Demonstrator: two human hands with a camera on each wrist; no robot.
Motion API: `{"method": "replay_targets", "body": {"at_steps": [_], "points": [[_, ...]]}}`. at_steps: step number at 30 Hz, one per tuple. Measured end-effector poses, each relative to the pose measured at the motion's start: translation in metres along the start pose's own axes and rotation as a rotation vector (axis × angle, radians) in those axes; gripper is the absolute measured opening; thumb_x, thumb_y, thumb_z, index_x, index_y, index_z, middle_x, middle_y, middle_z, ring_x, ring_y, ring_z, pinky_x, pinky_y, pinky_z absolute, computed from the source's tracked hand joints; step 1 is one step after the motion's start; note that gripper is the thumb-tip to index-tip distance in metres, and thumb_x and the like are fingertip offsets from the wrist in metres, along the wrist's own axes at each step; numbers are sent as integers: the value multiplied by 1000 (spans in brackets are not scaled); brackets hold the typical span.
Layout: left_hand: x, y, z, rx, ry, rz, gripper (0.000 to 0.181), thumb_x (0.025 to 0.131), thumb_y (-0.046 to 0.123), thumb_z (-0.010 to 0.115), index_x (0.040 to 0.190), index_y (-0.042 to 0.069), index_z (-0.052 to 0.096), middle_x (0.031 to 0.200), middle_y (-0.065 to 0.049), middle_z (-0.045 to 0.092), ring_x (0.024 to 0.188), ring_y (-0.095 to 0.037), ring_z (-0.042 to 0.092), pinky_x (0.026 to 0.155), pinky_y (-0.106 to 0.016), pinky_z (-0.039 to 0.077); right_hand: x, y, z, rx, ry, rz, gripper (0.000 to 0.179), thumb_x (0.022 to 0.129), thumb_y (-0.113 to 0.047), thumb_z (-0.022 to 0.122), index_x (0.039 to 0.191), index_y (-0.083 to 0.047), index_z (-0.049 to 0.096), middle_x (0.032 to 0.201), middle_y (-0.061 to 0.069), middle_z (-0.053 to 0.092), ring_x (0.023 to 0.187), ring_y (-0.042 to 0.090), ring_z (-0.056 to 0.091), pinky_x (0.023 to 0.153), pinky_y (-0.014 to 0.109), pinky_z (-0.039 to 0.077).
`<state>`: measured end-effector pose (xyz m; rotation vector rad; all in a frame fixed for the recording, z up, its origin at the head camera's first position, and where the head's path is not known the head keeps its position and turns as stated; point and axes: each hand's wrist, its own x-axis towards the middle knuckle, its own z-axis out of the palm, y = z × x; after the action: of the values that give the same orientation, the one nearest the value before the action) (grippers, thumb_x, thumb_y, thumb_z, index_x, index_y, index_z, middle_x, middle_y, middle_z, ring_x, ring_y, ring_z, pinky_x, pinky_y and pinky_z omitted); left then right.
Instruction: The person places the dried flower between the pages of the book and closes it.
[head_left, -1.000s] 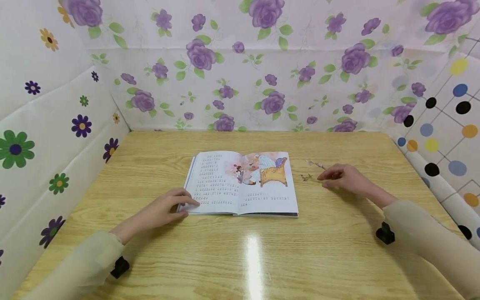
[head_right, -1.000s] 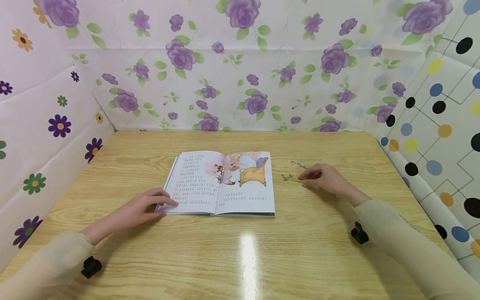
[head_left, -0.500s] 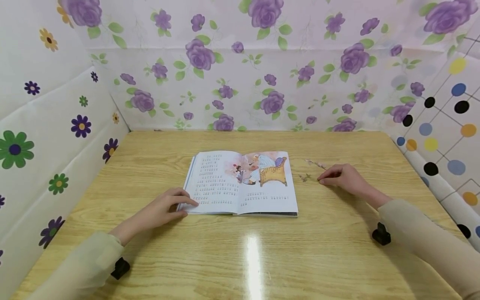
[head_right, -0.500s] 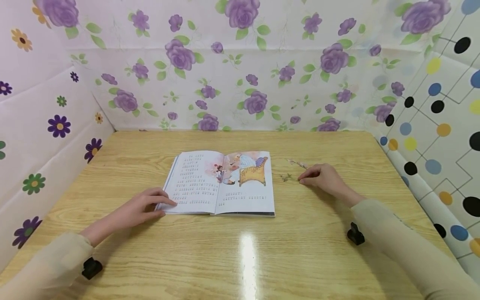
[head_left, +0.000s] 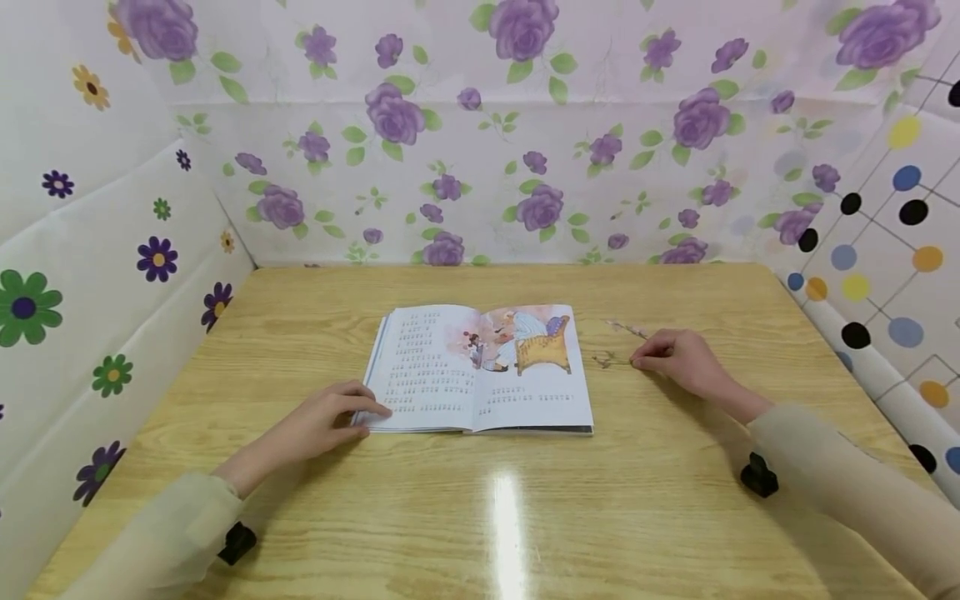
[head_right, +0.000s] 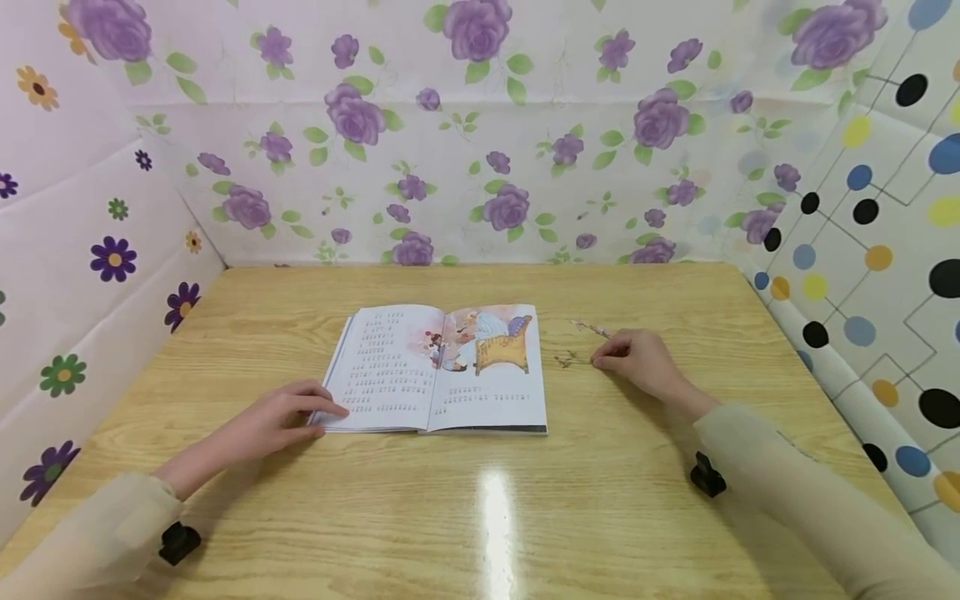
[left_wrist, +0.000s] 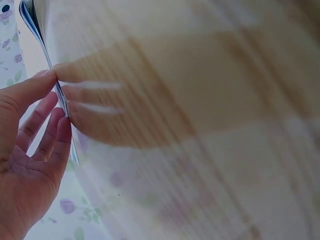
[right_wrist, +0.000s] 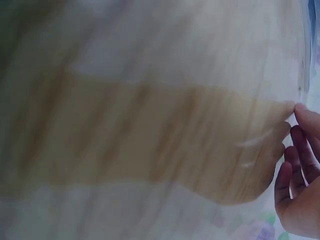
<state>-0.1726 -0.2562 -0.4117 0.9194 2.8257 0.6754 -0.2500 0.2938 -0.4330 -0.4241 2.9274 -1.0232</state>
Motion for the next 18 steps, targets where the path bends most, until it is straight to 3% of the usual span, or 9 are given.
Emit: {"method": "replay_targets", "body": {"at_steps": [8, 12, 18], "points": [[1, 1, -1, -2, -7, -14, 32, 85, 5, 75, 114, 19, 74, 113, -4, 66, 83, -10, 52, 69, -23, 46, 6, -15, -3, 54, -12, 56, 16, 92, -26, 71, 101, -14, 77, 103, 11, 75, 80, 15, 66, 64, 26, 50], [2, 2, -2, -4, -9, -15, 31, 85, 6, 75, 114, 18, 75, 112, -4, 66, 81, -10, 51, 67, -22, 46, 10, -30, -10, 112, -32, 82, 22, 94, -26, 69, 106, -10, 76, 107, 16, 74, 82, 23, 68, 65, 30, 53], [1, 3, -1, -3, 3, -13, 30, 85, 5, 75, 113, 16, 75, 111, -5, 67, 78, -11, 52, 66, -23, 47, 22, -50, -18, 113, -25, 74, 25, 94, -30, 68, 109, -10, 75, 109, 15, 73, 93, 32, 67, 75, 37, 54]]}}
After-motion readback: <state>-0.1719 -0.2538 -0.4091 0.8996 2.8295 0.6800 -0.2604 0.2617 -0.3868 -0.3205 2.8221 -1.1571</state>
